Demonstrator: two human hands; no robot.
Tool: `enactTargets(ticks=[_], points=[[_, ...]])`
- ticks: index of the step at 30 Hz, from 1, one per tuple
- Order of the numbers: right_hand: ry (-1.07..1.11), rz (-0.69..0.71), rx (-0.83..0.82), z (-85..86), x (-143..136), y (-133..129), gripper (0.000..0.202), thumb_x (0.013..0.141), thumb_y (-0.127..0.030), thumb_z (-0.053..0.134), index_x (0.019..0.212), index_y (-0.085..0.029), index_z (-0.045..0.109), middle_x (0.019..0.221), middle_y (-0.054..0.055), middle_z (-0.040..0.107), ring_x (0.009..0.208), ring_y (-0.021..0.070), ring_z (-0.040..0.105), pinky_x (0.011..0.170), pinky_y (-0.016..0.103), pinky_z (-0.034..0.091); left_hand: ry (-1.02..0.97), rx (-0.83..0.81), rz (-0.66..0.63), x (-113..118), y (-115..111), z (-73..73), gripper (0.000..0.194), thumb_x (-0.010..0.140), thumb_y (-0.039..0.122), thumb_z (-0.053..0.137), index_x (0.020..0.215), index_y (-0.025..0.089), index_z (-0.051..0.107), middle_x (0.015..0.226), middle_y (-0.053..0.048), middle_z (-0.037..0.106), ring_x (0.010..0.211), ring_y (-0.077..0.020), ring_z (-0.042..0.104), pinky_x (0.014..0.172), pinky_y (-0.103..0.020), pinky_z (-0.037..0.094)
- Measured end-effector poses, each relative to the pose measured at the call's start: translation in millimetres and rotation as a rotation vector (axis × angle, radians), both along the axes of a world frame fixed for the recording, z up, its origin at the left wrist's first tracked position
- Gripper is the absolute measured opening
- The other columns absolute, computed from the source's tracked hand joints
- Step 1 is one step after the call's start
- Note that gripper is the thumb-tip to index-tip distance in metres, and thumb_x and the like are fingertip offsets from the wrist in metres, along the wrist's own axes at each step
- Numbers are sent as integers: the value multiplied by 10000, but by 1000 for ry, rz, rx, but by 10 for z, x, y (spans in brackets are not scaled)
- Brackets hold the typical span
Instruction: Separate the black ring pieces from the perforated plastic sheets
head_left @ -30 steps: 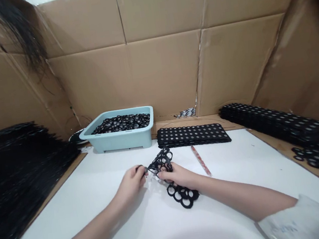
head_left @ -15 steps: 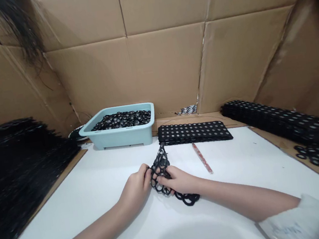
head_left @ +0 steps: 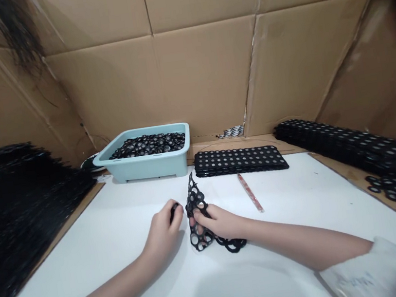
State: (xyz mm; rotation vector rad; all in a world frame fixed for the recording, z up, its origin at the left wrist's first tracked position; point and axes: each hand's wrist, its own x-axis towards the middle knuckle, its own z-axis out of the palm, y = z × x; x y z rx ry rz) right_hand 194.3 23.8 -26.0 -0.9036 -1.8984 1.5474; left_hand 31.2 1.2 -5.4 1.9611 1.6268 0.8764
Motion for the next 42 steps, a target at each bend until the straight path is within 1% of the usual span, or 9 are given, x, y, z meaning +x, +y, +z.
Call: enactTargets(ticks=[3, 6, 12, 17, 20, 25, 30, 36, 42], points=[[-35, 16, 26, 0, 9, -14, 185, 843, -260, 318, 808, -170, 476, 688, 7, 569, 608, 120, 563, 612, 246, 453, 73, 36, 65, -52, 34, 9, 216, 819, 360, 319, 723, 208, 438, 540, 46, 439, 490, -116, 401, 505, -225, 297], [-109, 61, 160, 14, 36, -28, 160, 807, -187, 343, 770, -168, 497, 698, 10, 592, 675, 129, 546, 668, 244, 433, 62, -61, -2, -8, -8, -40, 190, 821, 338, 305, 750, 212, 429, 576, 26, 501, 522, -140, 473, 529, -243, 329], [-36, 138, 240, 45, 42, -80, 161, 759, -106, 346, 712, -164, 489, 695, 3, 566, 663, 119, 517, 650, 225, 418, -304, -251, -65, 176, -222, -109, 236, 842, 370, 286, 723, 206, 408, 595, 22, 501, 552, -135, 485, 529, -237, 376], [104, 177, 97, 85, 22, -107, 162, 777, -112, 335, 703, -160, 471, 675, -1, 533, 627, 102, 505, 616, 212, 422, -493, -273, -60, 194, -305, -92, 291, 847, 429, 282, 738, 198, 422, 621, 26, 471, 565, -114, 451, 531, -220, 386], [123, 192, 13, 101, 20, -119, 179, 796, -141, 342, 670, -161, 467, 649, -3, 526, 618, 101, 509, 611, 213, 421, -452, -286, -109, 171, -302, -106, 251, 833, 432, 336, 784, 202, 422, 618, 30, 506, 566, -112, 465, 540, -215, 389], [149, 171, -140, 115, 13, -122, 154, 805, -188, 368, 690, -173, 470, 643, -15, 526, 618, 99, 521, 605, 214, 424, -417, -263, -60, 150, -243, -144, 236, 819, 423, 375, 767, 197, 423, 611, 33, 504, 572, -110, 469, 525, -205, 386], [171, 151, -337, 97, 18, -68, 110, 765, -177, 396, 714, -165, 493, 620, -12, 551, 579, 106, 541, 570, 222, 427, -650, -376, -104, 190, -210, -113, 273, 810, 455, 380, 750, 189, 399, 621, 44, 439, 531, -89, 465, 499, -209, 420], [261, 213, -389, 66, 16, -19, 108, 727, -152, 390, 690, -145, 491, 593, 2, 565, 538, 109, 546, 514, 215, 425, -832, -495, -119, 256, -242, -34, 292, 803, 468, 391, 765, 182, 434, 598, 47, 455, 493, -96, 512, 428, -204, 425], [293, 209, -418, 51, 0, -7, 97, 711, -140, 396, 687, -140, 490, 568, -3, 557, 499, 102, 534, 452, 199, 431, -947, -538, -69, 264, -249, -68, 321, 795, 470, 412, 681, 170, 418, 542, 34, 485, 450, -102, 522, 395, -197, 399]])
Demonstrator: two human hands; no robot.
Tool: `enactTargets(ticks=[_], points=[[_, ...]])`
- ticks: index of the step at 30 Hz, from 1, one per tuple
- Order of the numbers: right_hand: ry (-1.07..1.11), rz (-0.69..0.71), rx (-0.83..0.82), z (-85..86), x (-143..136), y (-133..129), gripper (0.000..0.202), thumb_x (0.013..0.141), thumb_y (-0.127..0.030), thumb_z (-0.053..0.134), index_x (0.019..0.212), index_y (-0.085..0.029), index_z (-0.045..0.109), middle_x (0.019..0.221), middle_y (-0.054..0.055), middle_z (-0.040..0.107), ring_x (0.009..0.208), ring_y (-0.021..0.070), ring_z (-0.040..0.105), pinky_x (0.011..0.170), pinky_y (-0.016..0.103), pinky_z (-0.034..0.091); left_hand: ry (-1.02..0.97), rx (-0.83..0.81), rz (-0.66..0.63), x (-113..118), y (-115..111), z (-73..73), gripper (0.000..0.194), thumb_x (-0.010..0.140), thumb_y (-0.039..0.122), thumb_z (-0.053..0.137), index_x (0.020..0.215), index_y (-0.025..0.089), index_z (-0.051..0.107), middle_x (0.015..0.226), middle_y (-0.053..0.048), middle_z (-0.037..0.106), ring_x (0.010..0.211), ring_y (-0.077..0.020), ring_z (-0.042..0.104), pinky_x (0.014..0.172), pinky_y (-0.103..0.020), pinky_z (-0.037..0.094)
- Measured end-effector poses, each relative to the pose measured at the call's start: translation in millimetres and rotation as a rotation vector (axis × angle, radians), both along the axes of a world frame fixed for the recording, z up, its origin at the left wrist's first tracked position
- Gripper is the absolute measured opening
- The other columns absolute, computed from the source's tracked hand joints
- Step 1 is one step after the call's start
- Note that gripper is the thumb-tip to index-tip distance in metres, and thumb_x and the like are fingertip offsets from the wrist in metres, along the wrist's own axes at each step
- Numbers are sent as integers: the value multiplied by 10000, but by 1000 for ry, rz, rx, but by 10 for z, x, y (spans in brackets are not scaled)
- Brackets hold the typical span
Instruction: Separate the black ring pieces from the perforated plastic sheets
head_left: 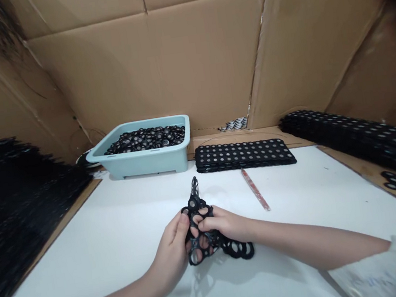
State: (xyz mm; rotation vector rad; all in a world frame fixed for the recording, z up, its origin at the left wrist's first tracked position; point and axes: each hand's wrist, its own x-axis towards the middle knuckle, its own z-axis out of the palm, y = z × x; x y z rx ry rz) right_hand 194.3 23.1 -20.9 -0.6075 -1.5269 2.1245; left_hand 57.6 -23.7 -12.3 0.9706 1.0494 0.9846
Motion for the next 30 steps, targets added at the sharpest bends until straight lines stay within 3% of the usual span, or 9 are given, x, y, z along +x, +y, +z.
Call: enactTargets(ticks=[6, 15, 19, 25, 30], points=[[43, -15, -32, 42, -23, -13, 92, 693, -118, 401, 669, -133, 488, 557, -8, 550, 498, 97, 537, 447, 194, 445, -69, 35, 1, -7, 1, -57, 323, 817, 457, 381, 681, 169, 434, 519, 32, 496, 436, -91, 483, 458, -233, 423], [78, -3, -31, 2, -34, 0, 101, 722, -127, 399, 666, -133, 483, 563, -3, 559, 469, 95, 535, 442, 200, 447, -97, -115, 41, 5, 14, -8, 317, 779, 493, 423, 821, 181, 462, 513, 33, 508, 457, -131, 536, 438, -216, 395], [27, 1, 40, 10, -17, -34, 125, 775, -160, 408, 687, -129, 492, 608, 6, 559, 534, 94, 552, 508, 206, 458, -4, -24, 28, -12, 26, -21, 309, 790, 479, 408, 746, 177, 455, 505, 38, 492, 441, -123, 514, 427, -220, 396], [-50, -8, 47, 5, -5, -78, 310, 840, -383, 388, 729, -120, 508, 643, 21, 546, 577, 93, 552, 568, 229, 461, 254, 130, -8, -61, 32, -10, 329, 812, 459, 371, 658, 175, 428, 498, 33, 487, 450, -111, 501, 428, -213, 410], [-114, -11, 131, 53, -20, -85, 267, 851, -322, 379, 701, -131, 491, 599, 1, 530, 568, 89, 540, 612, 240, 454, 307, 153, -24, -75, 31, -5, 336, 787, 481, 409, 637, 180, 391, 489, 52, 460, 410, -99, 501, 373, -197, 407]])
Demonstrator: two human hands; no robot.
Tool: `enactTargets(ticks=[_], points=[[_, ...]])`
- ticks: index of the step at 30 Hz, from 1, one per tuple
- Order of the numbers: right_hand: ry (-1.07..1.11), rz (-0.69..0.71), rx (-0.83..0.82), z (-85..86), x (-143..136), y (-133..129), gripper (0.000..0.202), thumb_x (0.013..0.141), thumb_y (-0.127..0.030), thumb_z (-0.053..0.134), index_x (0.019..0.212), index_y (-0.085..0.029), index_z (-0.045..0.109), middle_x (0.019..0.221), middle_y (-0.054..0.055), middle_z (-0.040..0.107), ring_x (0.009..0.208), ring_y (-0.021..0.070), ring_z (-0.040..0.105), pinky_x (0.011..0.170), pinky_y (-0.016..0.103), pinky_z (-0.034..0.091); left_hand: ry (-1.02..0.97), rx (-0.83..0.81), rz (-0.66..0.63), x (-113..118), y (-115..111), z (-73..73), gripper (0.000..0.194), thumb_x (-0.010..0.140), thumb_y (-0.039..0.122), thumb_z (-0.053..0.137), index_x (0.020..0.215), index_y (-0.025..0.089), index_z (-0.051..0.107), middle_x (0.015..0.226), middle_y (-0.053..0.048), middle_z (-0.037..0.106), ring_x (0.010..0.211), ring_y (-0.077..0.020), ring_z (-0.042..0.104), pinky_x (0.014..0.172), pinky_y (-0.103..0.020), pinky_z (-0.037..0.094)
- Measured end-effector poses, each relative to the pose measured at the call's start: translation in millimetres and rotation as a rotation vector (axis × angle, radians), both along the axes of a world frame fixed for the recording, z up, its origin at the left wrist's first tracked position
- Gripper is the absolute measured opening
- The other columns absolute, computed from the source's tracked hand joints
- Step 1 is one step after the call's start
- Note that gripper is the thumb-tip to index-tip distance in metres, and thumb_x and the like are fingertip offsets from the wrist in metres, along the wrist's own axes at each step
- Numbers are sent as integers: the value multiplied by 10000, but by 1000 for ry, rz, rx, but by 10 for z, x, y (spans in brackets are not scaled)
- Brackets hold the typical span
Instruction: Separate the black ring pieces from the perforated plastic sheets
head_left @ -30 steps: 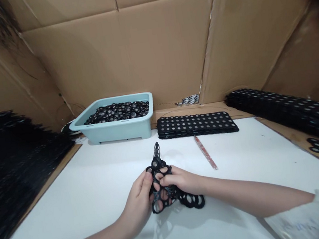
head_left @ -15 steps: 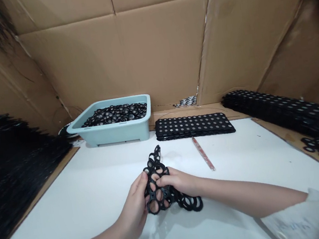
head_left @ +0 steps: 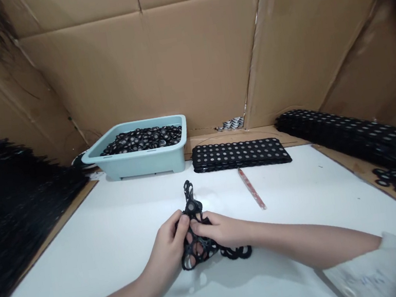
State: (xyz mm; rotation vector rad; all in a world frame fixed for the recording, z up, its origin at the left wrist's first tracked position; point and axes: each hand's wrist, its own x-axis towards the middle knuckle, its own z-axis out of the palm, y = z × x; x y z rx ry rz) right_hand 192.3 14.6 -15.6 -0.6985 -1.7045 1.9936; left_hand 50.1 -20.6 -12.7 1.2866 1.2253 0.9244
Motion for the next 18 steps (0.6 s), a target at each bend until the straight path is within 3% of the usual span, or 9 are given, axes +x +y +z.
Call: enactTargets(ticks=[5, 11, 15, 18], points=[[-18, 38, 59, 61, 5, -13, 240, 865, -245, 321, 719, -142, 482, 589, -7, 520, 576, 93, 524, 637, 256, 447, -111, -136, 49, 22, -1, 0, 357, 776, 520, 395, 684, 176, 416, 494, 58, 453, 370, -90, 488, 299, -175, 366], [20, 66, 64, 7, 22, 13, 212, 857, -251, 327, 749, -152, 481, 624, -4, 533, 610, 104, 528, 690, 282, 446, -290, -252, 102, 51, 2, 5, 372, 756, 528, 425, 674, 166, 446, 472, 52, 437, 384, -103, 481, 287, -181, 351], [32, 25, 184, 4, 29, 21, 205, 844, -217, 334, 777, -148, 516, 708, 10, 569, 727, 119, 547, 795, 298, 417, -336, -294, 154, 15, 56, -5, 344, 750, 506, 455, 714, 164, 464, 477, 52, 449, 348, -71, 414, 286, -165, 322], [-13, 76, 300, 8, 32, -18, 208, 828, -184, 346, 804, -135, 547, 814, 38, 597, 814, 137, 548, 816, 290, 405, -391, -303, 266, -49, 136, -53, 323, 760, 475, 460, 690, 160, 450, 381, 96, 309, 294, -32, 300, 279, -119, 220]])
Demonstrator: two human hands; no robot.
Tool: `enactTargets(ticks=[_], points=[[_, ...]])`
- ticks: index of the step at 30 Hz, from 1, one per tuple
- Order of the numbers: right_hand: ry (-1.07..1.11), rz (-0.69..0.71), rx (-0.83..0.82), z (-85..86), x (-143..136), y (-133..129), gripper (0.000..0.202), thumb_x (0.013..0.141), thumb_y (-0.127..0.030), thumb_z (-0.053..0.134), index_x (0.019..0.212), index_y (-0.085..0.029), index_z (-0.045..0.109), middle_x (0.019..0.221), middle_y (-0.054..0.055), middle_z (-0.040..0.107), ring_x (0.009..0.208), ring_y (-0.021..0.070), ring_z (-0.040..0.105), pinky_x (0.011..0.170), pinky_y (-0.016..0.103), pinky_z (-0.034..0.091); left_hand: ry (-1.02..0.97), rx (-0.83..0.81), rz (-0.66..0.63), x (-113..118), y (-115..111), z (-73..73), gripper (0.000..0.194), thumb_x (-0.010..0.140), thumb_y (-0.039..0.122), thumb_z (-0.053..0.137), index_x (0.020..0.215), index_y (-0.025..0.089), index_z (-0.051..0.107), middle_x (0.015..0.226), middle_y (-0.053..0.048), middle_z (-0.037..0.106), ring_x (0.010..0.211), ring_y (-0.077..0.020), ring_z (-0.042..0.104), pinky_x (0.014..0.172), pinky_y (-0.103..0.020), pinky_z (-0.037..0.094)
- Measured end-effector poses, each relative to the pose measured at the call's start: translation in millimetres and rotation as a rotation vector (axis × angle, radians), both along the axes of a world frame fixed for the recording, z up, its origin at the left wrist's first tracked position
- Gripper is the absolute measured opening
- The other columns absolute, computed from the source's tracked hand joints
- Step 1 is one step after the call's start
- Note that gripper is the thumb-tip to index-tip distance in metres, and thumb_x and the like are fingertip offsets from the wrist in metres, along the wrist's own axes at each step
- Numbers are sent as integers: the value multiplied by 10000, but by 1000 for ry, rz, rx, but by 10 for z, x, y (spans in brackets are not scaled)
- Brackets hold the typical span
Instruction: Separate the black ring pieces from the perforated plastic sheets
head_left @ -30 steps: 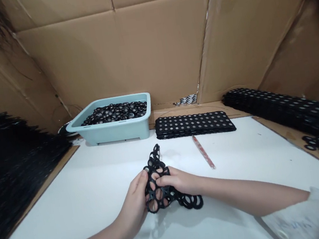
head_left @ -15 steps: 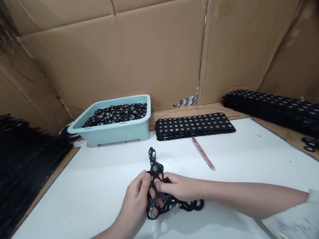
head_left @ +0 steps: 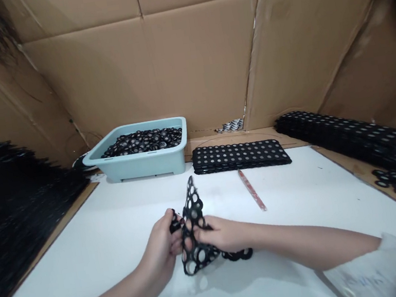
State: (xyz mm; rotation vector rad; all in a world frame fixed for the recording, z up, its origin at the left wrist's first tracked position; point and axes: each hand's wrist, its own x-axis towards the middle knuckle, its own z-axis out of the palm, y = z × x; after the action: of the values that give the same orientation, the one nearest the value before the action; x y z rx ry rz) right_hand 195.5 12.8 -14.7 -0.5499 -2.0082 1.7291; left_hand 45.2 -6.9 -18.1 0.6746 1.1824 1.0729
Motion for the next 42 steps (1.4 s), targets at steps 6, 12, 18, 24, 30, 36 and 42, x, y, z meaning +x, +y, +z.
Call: enactTargets(ticks=[6, 12, 18, 24, 30, 36, 42], points=[[-110, 22, -13, -52, -22, -70, 286, 844, -231, 330, 814, -119, 592, 834, 72, 614, 779, 155, 561, 763, 297, 430, 196, 174, -115, 2, -27, -55, 315, 761, 496, 443, 703, 187, 411, 432, 84, 377, 280, -70, 379, 265, -163, 276], [67, -70, -189, -84, -60, -54, 271, 844, -270, 367, 773, -105, 570, 749, 61, 587, 755, 144, 554, 772, 309, 431, 341, 271, -165, 55, -69, 15, 314, 780, 473, 417, 645, 194, 360, 474, 81, 380, 325, -75, 401, 307, -186, 334], [131, -156, -253, -73, -65, -54, 227, 826, -225, 390, 777, -105, 575, 691, 31, 555, 692, 120, 540, 754, 298, 429, 326, 300, -172, 49, -52, -4, 258, 799, 434, 403, 712, 191, 419, 551, 68, 384, 418, -64, 369, 391, -179, 343], [125, -142, -258, -66, -55, -43, 219, 811, -218, 397, 781, -108, 584, 693, 30, 554, 703, 130, 535, 759, 312, 427, 378, 323, -223, 44, -113, 24, 282, 799, 466, 375, 769, 197, 455, 536, 58, 371, 436, -83, 364, 389, -183, 309], [159, -155, -276, -94, -51, -24, 175, 777, -199, 416, 721, -118, 560, 646, 16, 539, 655, 126, 519, 726, 296, 424, 492, 404, -283, 13, -131, 6, 274, 806, 469, 367, 825, 207, 444, 521, 60, 392, 436, -87, 373, 408, -185, 314], [153, -162, -289, -89, -55, 0, 169, 749, -207, 430, 669, -123, 553, 614, 12, 536, 631, 132, 509, 719, 298, 417, 473, 411, -280, 17, -105, 5, 252, 785, 446, 429, 835, 201, 465, 509, 62, 414, 418, -78, 381, 398, -171, 318], [163, -115, -375, -70, -70, 24, 188, 699, -163, 409, 667, -114, 587, 550, 3, 545, 552, 125, 512, 668, 290, 436, 383, 372, -287, 49, -102, 27, 281, 780, 473, 420, 832, 199, 452, 490, 73, 370, 400, -73, 380, 360, -154, 315]])
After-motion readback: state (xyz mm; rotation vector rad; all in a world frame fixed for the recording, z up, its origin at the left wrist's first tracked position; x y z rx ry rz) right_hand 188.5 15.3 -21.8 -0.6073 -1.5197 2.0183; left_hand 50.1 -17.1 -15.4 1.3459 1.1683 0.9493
